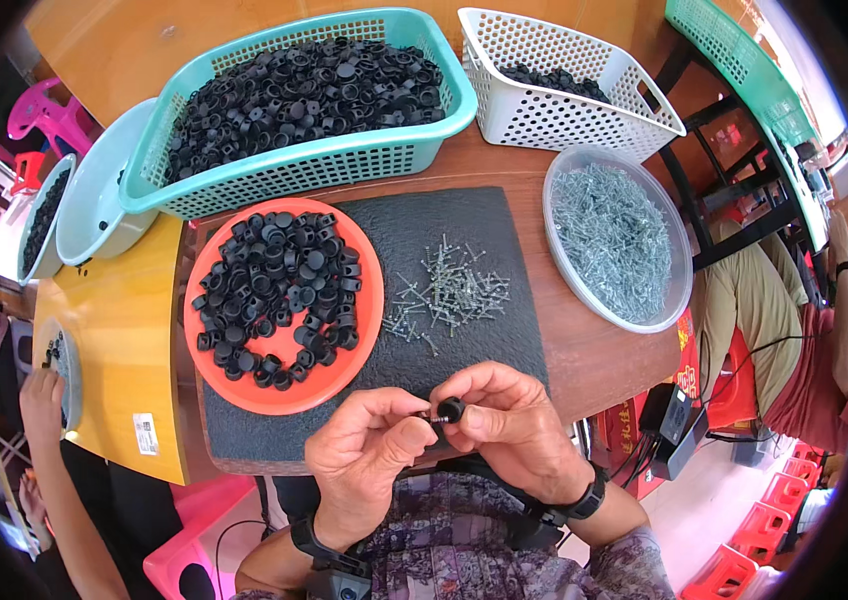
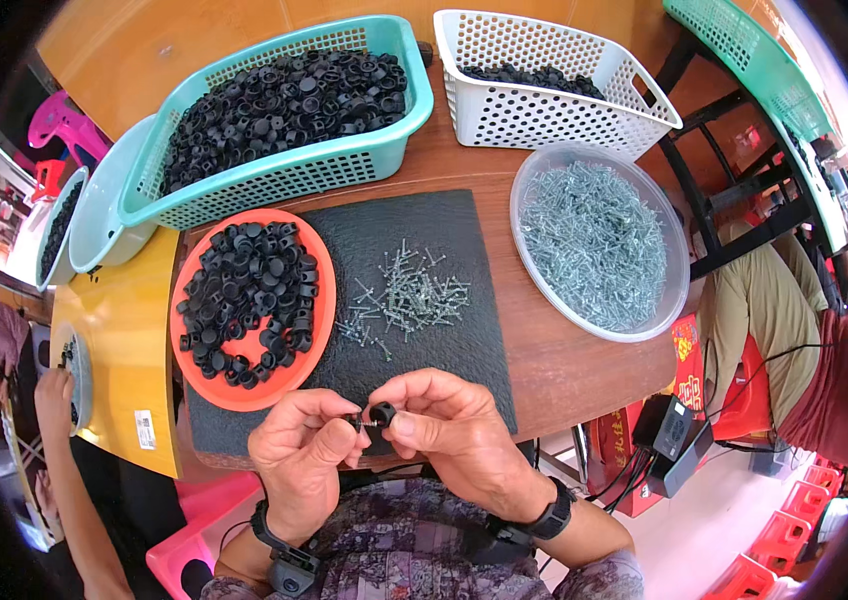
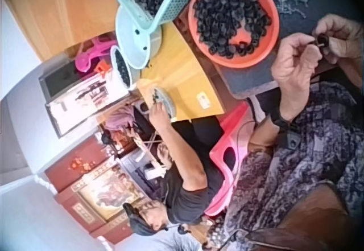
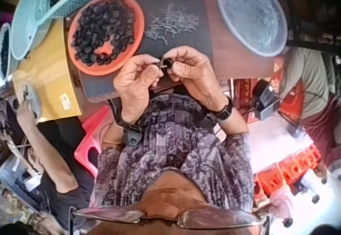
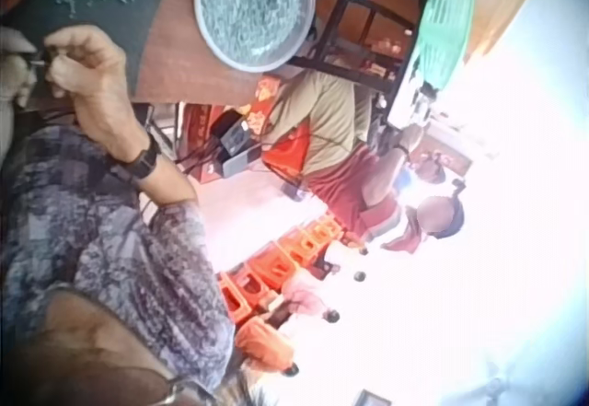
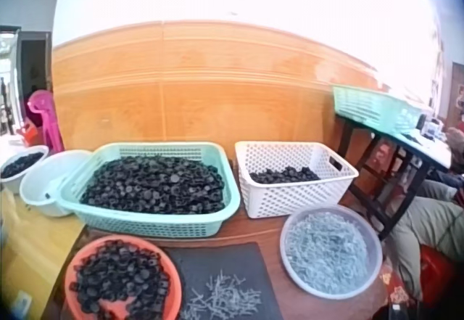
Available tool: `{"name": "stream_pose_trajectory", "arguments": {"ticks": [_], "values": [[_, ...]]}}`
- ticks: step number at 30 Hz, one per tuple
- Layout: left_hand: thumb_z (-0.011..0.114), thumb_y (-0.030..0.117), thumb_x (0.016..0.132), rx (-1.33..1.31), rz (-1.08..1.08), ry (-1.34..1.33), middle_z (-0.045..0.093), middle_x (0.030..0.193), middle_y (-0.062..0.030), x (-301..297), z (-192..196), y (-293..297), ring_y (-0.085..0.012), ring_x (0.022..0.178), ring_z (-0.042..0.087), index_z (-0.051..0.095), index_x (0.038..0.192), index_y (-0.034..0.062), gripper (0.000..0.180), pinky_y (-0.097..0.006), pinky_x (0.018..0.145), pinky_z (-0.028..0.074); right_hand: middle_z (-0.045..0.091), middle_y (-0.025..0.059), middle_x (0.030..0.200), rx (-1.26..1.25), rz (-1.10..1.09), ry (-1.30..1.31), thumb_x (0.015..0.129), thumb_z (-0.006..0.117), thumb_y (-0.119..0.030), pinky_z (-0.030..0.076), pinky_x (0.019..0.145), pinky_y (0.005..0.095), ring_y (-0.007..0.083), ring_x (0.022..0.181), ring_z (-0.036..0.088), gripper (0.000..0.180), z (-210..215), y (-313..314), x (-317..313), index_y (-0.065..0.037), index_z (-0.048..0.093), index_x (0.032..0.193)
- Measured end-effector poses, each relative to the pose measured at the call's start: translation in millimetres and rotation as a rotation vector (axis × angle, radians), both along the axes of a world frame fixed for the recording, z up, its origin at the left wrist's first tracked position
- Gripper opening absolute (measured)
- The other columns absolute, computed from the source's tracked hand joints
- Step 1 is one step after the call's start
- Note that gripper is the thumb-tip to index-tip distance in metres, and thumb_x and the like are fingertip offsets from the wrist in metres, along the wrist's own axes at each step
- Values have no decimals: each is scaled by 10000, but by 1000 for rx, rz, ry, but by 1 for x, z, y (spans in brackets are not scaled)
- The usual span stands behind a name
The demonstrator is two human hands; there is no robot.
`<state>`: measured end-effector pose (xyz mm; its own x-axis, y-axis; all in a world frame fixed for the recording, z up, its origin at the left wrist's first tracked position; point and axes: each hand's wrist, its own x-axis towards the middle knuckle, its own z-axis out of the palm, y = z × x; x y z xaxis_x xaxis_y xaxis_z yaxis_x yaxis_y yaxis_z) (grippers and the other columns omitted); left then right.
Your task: Assembling small black plastic caps and grey pins by hand at a manufacturing workstation.
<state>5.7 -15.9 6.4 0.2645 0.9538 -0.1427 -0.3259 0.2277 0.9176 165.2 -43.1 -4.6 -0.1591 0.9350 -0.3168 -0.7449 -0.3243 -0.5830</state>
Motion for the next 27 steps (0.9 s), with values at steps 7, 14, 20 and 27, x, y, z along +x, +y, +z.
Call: {"name": "stream_pose_trajectory", "arguments": {"ticks": [7,14,20,27], "values": [[689,113,829,13,40,8,627,767,-79,4,3,2,-86,631,571,576,959,-33,226,-189,531,441,628,52,888,-6,6,-19,823,656,-33,449,646,227,93,707,541,258,1,5,0,19,596,1069],[692,58,817,26,43,-19,625,806,-60,5,6,1,-66,672,567,580,964,-34,207,-174,564,444,634,48,880,-1,-16,-69,810,658,-6,450,635,219,84,698,541,265,1,3,-4,24,601,1067],[688,24,812,39,15,51,619,844,-55,1,5,1,-69,717,568,582,965,-33,195,-193,622,469,636,52,892,9,-21,-73,811,651,6,447,627,213,78,694,538,259,-1,3,-4,27,603,1064],[694,5,800,207,-39,248,609,849,-61,-4,-5,2,-90,751,578,580,953,-39,196,-208,672,480,642,59,935,42,-43,-153,810,635,41,470,666,208,76,745,564,255,-4,0,-5,24,608,1064]]}}
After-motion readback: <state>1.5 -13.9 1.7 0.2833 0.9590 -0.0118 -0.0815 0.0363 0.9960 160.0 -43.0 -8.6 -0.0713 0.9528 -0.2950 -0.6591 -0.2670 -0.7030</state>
